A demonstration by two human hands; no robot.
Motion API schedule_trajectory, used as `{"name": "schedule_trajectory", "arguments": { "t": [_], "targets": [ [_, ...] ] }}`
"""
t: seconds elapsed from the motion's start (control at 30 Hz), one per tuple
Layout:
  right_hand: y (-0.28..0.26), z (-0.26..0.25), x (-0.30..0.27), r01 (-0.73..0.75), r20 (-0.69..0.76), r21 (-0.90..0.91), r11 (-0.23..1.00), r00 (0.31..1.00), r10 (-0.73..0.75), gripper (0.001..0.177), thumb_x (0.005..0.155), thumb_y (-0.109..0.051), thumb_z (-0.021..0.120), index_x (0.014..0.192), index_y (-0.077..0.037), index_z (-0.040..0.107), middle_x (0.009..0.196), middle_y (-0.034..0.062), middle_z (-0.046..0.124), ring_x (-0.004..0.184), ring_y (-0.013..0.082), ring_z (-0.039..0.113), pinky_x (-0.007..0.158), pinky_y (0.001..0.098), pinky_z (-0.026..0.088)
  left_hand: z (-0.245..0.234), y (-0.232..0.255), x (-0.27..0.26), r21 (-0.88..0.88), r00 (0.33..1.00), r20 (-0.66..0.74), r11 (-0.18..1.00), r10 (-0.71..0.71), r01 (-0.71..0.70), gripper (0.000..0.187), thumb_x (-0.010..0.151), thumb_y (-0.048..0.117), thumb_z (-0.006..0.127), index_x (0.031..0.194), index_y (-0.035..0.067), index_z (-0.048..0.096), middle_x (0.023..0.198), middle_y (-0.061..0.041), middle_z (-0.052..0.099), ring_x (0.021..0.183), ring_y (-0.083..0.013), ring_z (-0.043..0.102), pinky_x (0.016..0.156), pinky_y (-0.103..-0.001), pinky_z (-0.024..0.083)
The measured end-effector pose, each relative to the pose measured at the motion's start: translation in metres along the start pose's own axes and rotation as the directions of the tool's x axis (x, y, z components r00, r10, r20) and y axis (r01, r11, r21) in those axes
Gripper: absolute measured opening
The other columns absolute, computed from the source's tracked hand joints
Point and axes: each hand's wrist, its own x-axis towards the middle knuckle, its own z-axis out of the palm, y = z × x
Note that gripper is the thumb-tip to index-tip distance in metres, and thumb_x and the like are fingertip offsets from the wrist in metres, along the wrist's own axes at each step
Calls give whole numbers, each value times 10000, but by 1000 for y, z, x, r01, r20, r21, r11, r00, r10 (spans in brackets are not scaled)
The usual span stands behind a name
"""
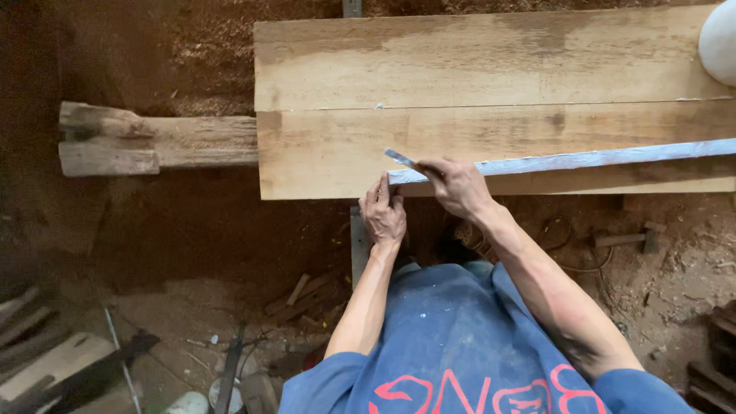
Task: The person applies a white adhesive along the edge of a wooden plank using a small brush. They repeatedly dip the brush into a white bucket to reload adhesive and continue spreading it along the plank's length.
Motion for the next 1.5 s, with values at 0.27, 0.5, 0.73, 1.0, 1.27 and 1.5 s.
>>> {"name": "schedule_trajectory", "arguments": {
  "t": [0.27, 0.5, 0.73, 1.0, 1.27, 1.5],
  "targets": [
    [132, -40, -137, -360, -549, -475, 803, 834, 49, 312, 1005, -86, 691, 1307, -157, 730, 1008, 120, 664, 883, 276, 630, 608, 356, 558, 4, -12, 3, 11, 992, 10, 992, 128, -128, 582, 803, 130, 752, 1367, 43, 636, 1228, -149, 672, 1076, -336, 627, 952, -447, 471],
    [148, -85, -154, -710, -764, -191, 678, 541, 351, 256, 1006, -103, 630, 1237, -114, 739, 901, 141, 634, 778, 272, 608, 588, 416, 541, 8, -26, 1, 73, 993, 59, 992, 103, -107, 603, 790, 154, 762, 1364, 18, 639, 1201, -189, 672, 1028, -348, 617, 956, -466, 477],
    [88, -24, -120, -107, -510, -221, 969, 860, -22, 295, 929, -91, 621, 1209, -151, 695, 943, 82, 698, 814, 249, 648, 573, 354, 572, -4, -17, 2, 187, 999, 43, 982, 21, -29, 579, 771, 119, 738, 1339, 28, 672, 1124, -168, 697, 1054, -368, 593, 952, -489, 470],
    [292, -178, -187, -534, -679, -406, 742, 719, 146, 290, 1011, -51, 606, 1246, -142, 750, 912, 133, 697, 786, 258, 639, 498, 293, 553, 27, 97, -21, 20, 988, -136, 997, 74, -72, 455, 845, 130, 712, 1268, -3, 611, 1229, -183, 560, 1123, -338, 532, 823, -399, 462],
    [410, -278, -218, -350, -557, 650, 674, 384, 737, 240, 1003, -159, 623, 1200, -45, 700, 853, 52, 742, 632, 109, 660, 447, 250, 518, 147, 276, -67, 23, 935, -80, 938, 346, -346, 377, 802, 148, 781, 1152, 90, 654, 1121, -111, 616, 1083, -312, 589, 979, -472, 440],
    [323, -244, -226, -452, -99, 761, 464, 627, 773, 201, 971, -156, 630, 1055, 6, 716, 714, 73, 702, 496, 93, 579, 408, 267, 463, 200, 351, -90, 63, 922, 75, 921, 380, -384, 406, 771, 176, 811, 1159, 163, 692, 1141, -72, 644, 1041, -301, 590, 895, -446, 454]
  ]
}}
